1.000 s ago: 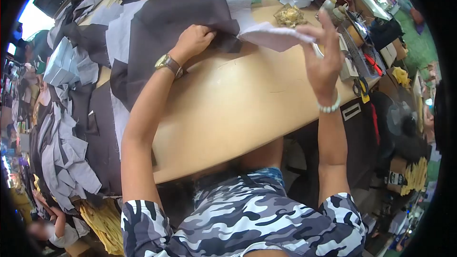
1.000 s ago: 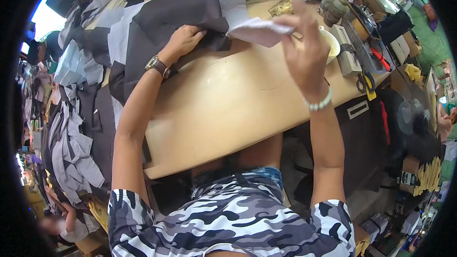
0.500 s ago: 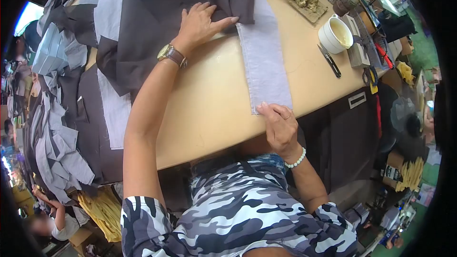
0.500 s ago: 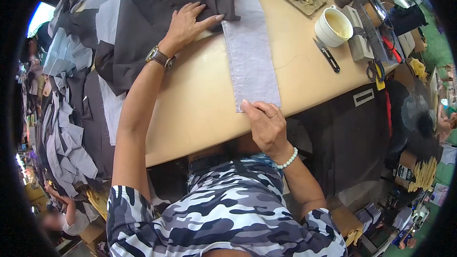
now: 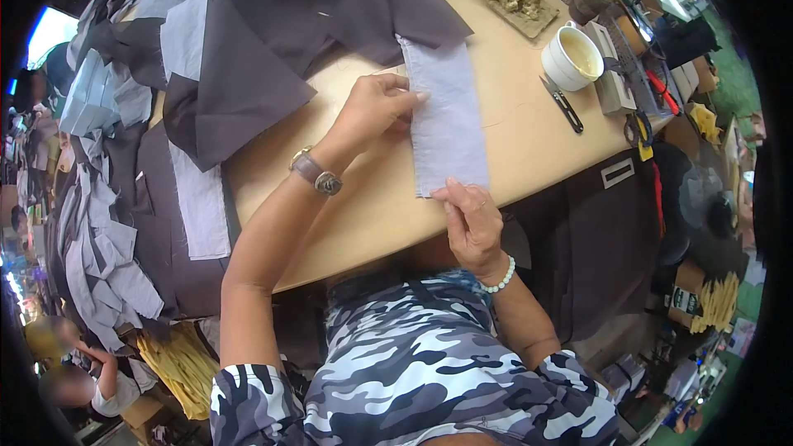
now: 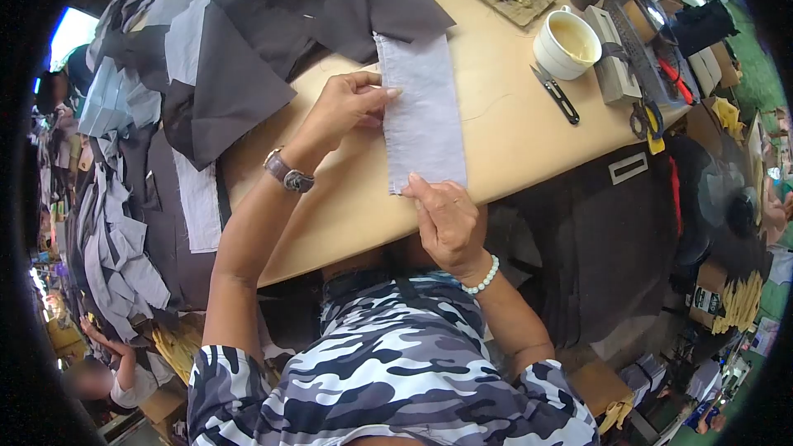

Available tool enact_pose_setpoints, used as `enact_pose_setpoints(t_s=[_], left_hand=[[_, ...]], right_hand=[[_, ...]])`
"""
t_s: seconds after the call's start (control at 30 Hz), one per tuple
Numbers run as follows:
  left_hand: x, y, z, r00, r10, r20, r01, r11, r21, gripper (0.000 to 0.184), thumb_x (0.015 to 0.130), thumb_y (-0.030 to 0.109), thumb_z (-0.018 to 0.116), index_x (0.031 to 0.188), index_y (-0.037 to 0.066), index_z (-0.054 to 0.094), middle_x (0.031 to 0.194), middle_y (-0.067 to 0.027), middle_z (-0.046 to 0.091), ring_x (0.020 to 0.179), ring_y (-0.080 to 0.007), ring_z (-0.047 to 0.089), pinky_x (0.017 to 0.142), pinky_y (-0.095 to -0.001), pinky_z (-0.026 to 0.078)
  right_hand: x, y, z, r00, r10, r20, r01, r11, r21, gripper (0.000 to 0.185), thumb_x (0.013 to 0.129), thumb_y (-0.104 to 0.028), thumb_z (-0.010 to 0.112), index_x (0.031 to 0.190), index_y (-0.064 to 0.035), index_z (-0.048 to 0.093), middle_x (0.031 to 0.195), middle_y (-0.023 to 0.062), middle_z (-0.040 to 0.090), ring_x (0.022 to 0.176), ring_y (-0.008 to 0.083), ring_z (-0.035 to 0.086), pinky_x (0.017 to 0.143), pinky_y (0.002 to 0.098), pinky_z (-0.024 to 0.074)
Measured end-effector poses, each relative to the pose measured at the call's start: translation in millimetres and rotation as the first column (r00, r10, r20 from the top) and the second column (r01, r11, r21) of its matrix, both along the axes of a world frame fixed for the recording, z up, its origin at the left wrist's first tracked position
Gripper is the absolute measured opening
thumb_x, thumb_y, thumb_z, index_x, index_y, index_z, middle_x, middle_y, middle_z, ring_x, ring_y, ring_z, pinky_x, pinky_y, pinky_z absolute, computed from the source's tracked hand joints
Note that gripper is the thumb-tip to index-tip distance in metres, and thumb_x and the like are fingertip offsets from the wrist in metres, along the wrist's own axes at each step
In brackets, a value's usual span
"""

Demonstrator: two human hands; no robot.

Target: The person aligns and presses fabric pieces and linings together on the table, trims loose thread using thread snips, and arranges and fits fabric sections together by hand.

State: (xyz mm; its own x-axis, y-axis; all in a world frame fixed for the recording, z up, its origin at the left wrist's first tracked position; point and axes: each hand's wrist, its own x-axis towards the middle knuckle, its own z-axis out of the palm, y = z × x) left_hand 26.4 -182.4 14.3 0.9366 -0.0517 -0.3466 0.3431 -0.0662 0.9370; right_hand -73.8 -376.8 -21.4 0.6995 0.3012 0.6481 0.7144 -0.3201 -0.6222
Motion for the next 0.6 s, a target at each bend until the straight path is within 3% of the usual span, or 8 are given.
enact_pose_setpoints(t_s=[0.03,0.13,0.33,0.43,0.53,0.6], left_hand=[[3.2,-1.5,-4.2,0.999,-0.005,-0.053,-0.002,0.993,-0.122,0.03,0.083,0.023,0.07,0.099,-0.001,0.064,0.081,-0.0061,0.066,0.066,-0.0111,0.061,0.058,-0.0259,0.052],[4.5,-2.4,1.2,0.993,-0.027,-0.112,0.009,0.988,-0.154,0.022,0.085,0.023,0.068,0.099,0.006,0.064,0.084,-0.0007,0.065,0.072,-0.0077,0.06,0.067,-0.0206,0.049],[-7.8,-3.6,9.9,0.985,0.026,-0.171,-0.07,0.964,-0.256,0.021,0.085,0.024,0.068,0.096,0.007,0.063,0.088,-0.0001,0.064,0.08,-0.0082,0.059,0.072,-0.0234,0.047],[-8.5,0.5,-0.8,0.995,-0.011,-0.097,-0.021,0.945,-0.326,0.028,0.084,0.023,0.068,0.104,0.005,0.061,0.092,-0.0034,0.065,0.085,-0.0103,0.059,0.075,-0.0245,0.047],[-24.1,3.1,12.6,0.999,-0.034,0.012,0.036,0.984,-0.174,0.043,0.082,0.019,0.07,0.117,-0.002,0.055,0.103,-0.0094,0.063,0.091,-0.0136,0.06,0.076,-0.0246,0.049],[-41.0,8.3,19.4,0.996,-0.087,0.034,0.092,0.973,-0.209,0.058,0.079,0.014,0.072,0.127,-0.008,0.046,0.114,-0.0142,0.06,0.096,-0.0158,0.06,0.078,-0.0244,0.049]], right_hand=[[-0.2,-0.8,0.0,1.0,0.001,-0.009,-0.001,1.0,0.008,0.041,0.076,0.012,0.057,0.116,0.0028,0.056,0.087,0.0118,0.067,0.075,0.0256,0.064,0.069,0.0355,0.0496],[0.0,-6.5,1.9,1.0,-0.028,-0.011,0.028,0.998,0.049,0.038,0.078,0.011,0.056,0.115,0.0035,0.055,0.087,0.0127,0.066,0.075,0.027,0.063,0.071,0.0358,0.0499],[17.5,-27.9,7.9,0.977,-0.213,-0.031,0.215,0.972,0.092,0.039,0.082,0.008,0.052,0.121,0.0046,0.051,0.092,0.013,0.066,0.081,0.0263,0.063,0.078,0.0342,0.0495],[32.7,-28.9,9.7,0.955,-0.289,-0.063,0.295,0.945,0.144,0.041,0.087,0.004,0.049,0.127,0.0048,0.046,0.094,0.011,0.065,0.087,0.021,0.062,0.083,0.0321,0.048],[45.5,-24.3,-0.9,0.928,-0.253,-0.273,0.328,0.903,0.278,0.04,0.089,0.003,0.049,0.129,0.0045,0.044,0.099,0.0107,0.063,0.093,0.0185,0.059,0.087,0.0315,0.0458],[49.7,-22.4,-3.6,0.927,-0.241,-0.286,0.325,0.898,0.298,0.043,0.09,0.002,0.049,0.132,0.0041,0.04,0.102,0.0111,0.061,0.097,0.0173,0.057,0.09,0.0316,0.0443]])
